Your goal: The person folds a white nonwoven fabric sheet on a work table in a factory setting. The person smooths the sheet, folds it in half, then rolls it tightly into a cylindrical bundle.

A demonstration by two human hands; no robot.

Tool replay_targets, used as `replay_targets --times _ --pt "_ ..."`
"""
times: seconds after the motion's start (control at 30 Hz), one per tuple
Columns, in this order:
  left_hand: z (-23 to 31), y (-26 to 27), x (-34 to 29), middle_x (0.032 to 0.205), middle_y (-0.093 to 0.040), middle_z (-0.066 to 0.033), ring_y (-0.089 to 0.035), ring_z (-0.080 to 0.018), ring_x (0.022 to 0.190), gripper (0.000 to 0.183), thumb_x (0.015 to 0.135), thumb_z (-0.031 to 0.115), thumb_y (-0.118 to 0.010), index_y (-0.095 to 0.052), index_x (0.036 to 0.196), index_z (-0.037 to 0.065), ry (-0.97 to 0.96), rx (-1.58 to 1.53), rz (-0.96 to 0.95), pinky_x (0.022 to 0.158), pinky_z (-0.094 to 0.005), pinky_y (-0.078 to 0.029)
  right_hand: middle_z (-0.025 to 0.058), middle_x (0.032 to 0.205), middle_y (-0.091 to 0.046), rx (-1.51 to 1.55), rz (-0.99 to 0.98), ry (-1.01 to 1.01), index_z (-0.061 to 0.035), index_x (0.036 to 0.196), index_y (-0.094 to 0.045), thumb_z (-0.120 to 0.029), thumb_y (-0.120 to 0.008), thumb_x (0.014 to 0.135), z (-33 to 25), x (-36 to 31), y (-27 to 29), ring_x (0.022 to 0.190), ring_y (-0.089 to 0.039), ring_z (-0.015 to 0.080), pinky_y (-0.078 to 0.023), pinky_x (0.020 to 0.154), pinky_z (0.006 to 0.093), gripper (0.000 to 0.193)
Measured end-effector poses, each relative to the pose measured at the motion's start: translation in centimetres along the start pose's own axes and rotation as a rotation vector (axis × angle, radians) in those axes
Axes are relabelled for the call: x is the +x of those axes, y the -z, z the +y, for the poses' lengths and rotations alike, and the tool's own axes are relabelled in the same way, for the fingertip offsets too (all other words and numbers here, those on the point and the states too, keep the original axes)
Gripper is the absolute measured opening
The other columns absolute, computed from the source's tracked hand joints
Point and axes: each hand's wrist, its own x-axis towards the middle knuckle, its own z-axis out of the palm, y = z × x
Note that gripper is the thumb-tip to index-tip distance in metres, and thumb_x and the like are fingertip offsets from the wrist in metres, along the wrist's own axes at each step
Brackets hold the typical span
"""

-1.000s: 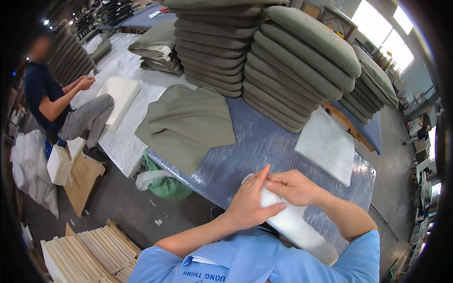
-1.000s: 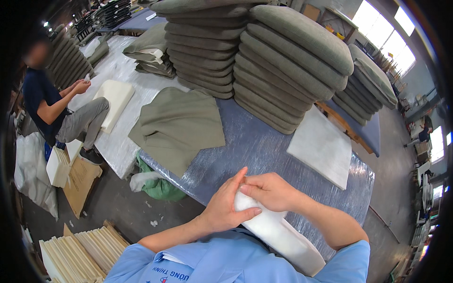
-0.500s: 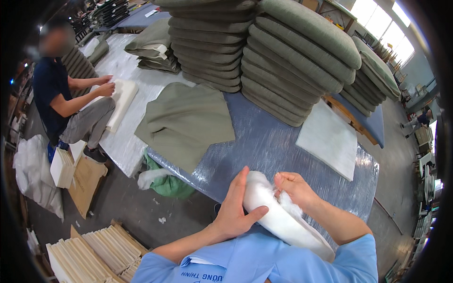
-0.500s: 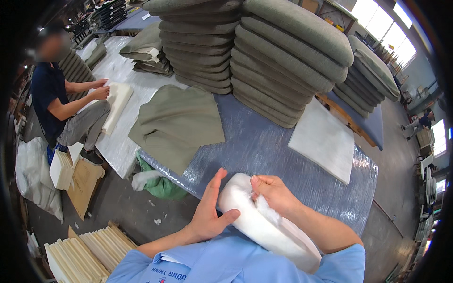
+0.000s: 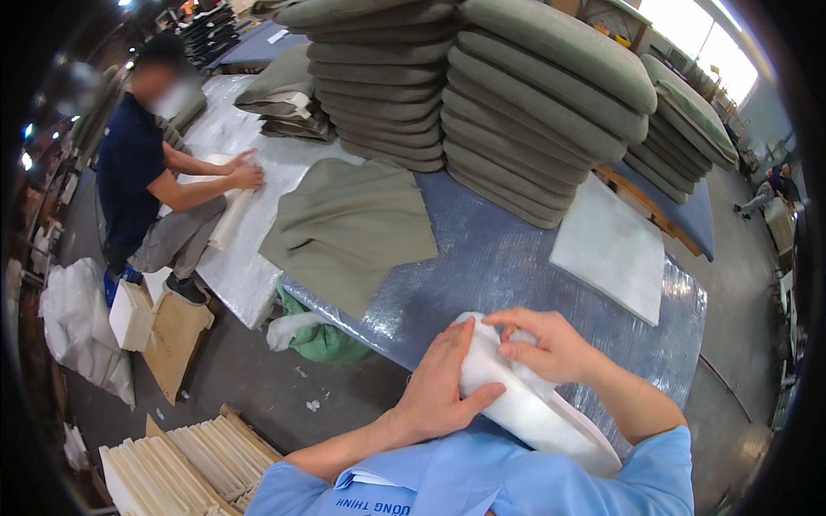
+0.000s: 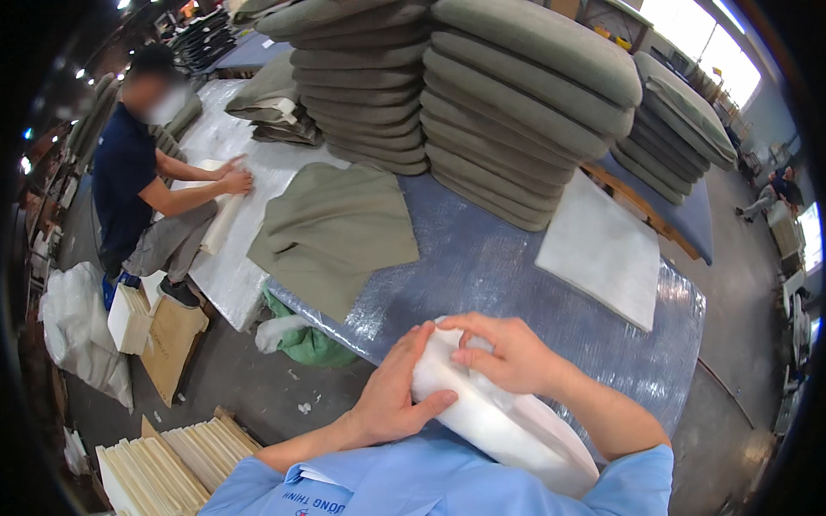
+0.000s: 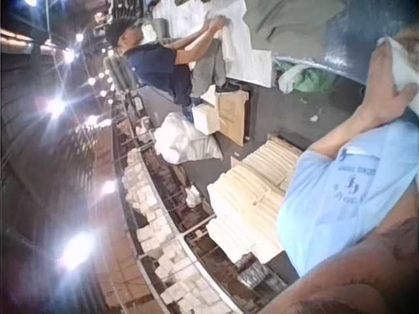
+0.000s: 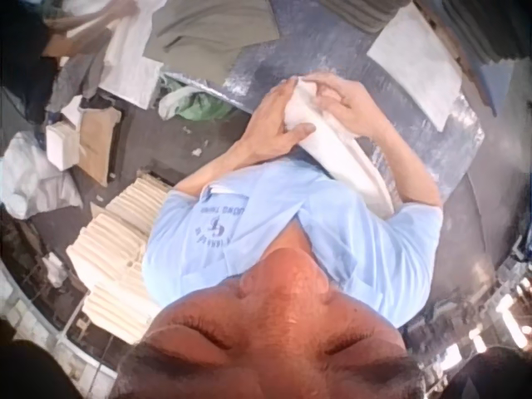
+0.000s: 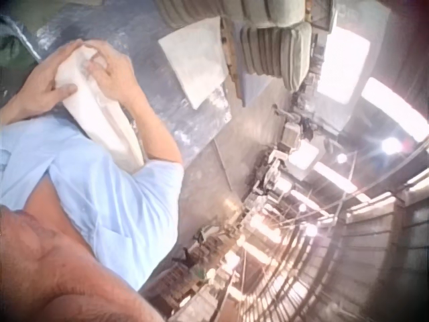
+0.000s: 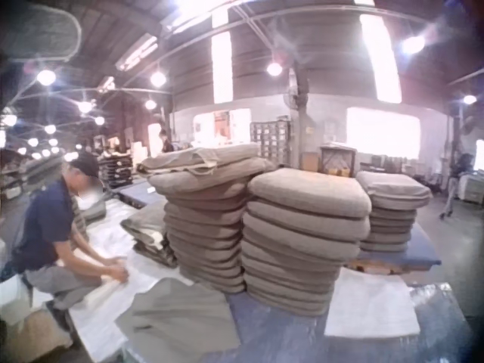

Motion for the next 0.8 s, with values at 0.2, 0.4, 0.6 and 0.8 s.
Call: replay_targets --times 0.2,0.4,0.6,0.8 --pt "0.8 0.3 1.1 0.149 -0.049 -0.0342 -0.047 -0.0491 0.14 0.089 0.094 0.043 -0.075 -0.038 0.153 -0.013 -0.022 0.002 -0.012 0.12 -0.0511 -0.037 0.0125 0.089 -0.074 -0.244 -0.072 -0.069 -0.0072 0.098 -0.071 -0.037 -0.068 0.101 -2.4 -0.3 1.0 0.081 -0.072 0.0363 -0.056 0.072 0.0432 0.03" --pt "-1.4 0.5 3.2 0.153 -0.047 -0.0269 -0.045 -0.0423 0.143 0.101 0.087 0.038 -0.084 -0.03 0.16 -0.006 -0.181 -0.138 -0.133 0.12 -0.0487 -0.037 0.0143 0.083 -0.073 -0.673 -0.339 -0.04 -0.0027 0.09 -0.071 -0.051 -0.063 0.101 -6.2 1.8 0.3 0.081 -0.073 0.0363 -0.056 0.071 0.0479 0.05" --pt "-2.1 1.1 3.5 0.15 -0.05 -0.0212 -0.05 -0.0368 0.139 0.113 0.085 0.028 -0.085 -0.014 0.168 0.001 -0.24 -0.367 -0.166 0.118 -0.0465 -0.039 0.0139 0.077 -0.07 -0.695 -0.232 0.051 -0.0057 0.084 -0.071 -0.041 -0.07 0.097 -6.8 2.0 -0.1 0.072 -0.07 0.0368 -0.053 0.063 0.0481 0.037" --pt "-6.1 2.3 4.4 0.16 -0.042 -0.0148 -0.044 -0.0239 0.145 0.098 0.09 0.022 -0.08 -0.023 0.169 0.006 0.002 -0.96 -0.525 0.121 -0.0401 -0.037 0.0135 0.082 -0.072 -0.481 -0.174 -0.045 -0.0054 0.093 -0.074 -0.032 -0.067 0.101 -5.0 1.3 -0.5 0.077 -0.072 0.0336 -0.055 0.07 0.0461 0.028"
